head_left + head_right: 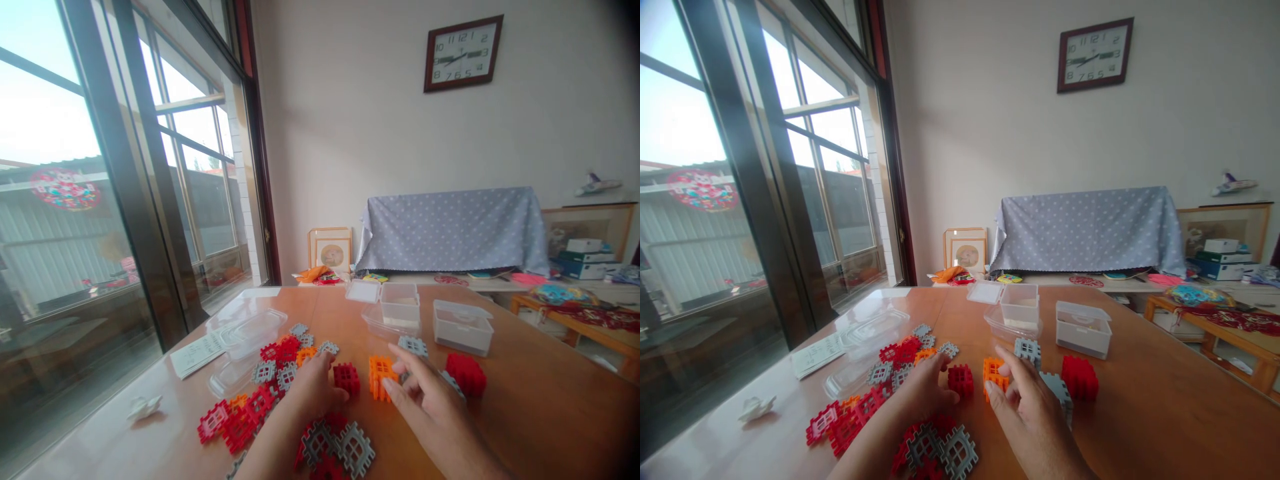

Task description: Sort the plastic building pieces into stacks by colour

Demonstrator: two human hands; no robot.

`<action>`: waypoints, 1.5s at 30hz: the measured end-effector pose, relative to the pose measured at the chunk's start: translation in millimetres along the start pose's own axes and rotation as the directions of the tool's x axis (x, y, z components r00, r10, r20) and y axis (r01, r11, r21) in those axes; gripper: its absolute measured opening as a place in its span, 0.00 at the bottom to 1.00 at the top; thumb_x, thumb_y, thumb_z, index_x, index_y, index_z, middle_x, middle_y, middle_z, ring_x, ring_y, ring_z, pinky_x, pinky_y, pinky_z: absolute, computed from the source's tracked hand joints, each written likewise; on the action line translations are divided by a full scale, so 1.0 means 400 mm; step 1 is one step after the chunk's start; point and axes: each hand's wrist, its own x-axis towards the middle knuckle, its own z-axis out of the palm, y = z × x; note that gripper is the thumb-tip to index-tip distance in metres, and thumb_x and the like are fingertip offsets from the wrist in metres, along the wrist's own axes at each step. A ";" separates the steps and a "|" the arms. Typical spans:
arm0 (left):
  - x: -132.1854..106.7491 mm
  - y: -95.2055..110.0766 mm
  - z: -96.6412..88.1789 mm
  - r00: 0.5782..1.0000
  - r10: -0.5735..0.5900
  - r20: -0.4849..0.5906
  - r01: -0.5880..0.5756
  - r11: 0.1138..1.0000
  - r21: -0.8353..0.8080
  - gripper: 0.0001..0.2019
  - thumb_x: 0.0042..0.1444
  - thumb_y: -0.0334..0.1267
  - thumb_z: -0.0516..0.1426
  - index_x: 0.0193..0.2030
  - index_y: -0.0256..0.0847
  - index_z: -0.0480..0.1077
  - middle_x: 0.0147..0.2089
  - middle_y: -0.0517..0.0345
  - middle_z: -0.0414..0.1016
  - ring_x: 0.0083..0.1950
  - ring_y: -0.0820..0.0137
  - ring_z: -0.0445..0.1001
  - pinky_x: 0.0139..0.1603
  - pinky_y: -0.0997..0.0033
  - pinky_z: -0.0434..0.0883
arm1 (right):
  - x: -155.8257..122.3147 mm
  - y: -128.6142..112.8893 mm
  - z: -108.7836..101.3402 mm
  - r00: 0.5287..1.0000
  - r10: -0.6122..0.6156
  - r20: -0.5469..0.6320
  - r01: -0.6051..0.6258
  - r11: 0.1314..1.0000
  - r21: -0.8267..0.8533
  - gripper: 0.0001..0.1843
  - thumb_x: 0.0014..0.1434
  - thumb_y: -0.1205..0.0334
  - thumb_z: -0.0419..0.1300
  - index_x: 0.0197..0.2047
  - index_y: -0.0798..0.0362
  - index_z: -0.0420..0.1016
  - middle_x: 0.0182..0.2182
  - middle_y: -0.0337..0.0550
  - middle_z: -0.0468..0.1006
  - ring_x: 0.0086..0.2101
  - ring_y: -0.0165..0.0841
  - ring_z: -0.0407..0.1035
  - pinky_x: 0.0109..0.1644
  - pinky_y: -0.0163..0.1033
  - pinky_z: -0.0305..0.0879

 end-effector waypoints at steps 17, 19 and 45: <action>0.027 0.009 0.007 0.983 0.164 0.085 -0.159 0.985 -0.069 0.33 0.43 0.40 0.65 0.60 0.42 0.71 0.59 0.48 0.75 0.58 0.54 0.72 0.60 0.62 0.68 | -0.006 -0.044 -0.009 1.000 -0.030 -0.004 0.030 0.999 0.027 0.23 0.70 0.53 0.55 0.66 0.45 0.66 0.48 0.45 0.76 0.31 0.32 0.73 0.41 0.41 0.75; 0.029 0.008 0.008 0.982 0.172 0.084 -0.166 0.984 -0.070 0.31 0.43 0.40 0.65 0.58 0.43 0.72 0.57 0.49 0.76 0.56 0.55 0.72 0.59 0.62 0.68 | -0.006 -0.047 -0.011 0.999 -0.037 -0.008 0.037 0.999 0.026 0.23 0.70 0.52 0.55 0.66 0.45 0.67 0.47 0.46 0.77 0.31 0.33 0.74 0.40 0.41 0.76; -0.002 0.007 -0.038 0.990 0.141 0.028 -0.132 0.968 -0.213 0.34 0.51 0.41 0.62 0.67 0.41 0.65 0.59 0.45 0.77 0.52 0.58 0.76 0.50 0.65 0.71 | -0.036 -0.065 0.042 0.963 -0.099 0.250 0.105 0.994 -0.011 0.16 0.69 0.60 0.53 0.55 0.47 0.77 0.44 0.45 0.80 0.38 0.36 0.76 0.44 0.41 0.74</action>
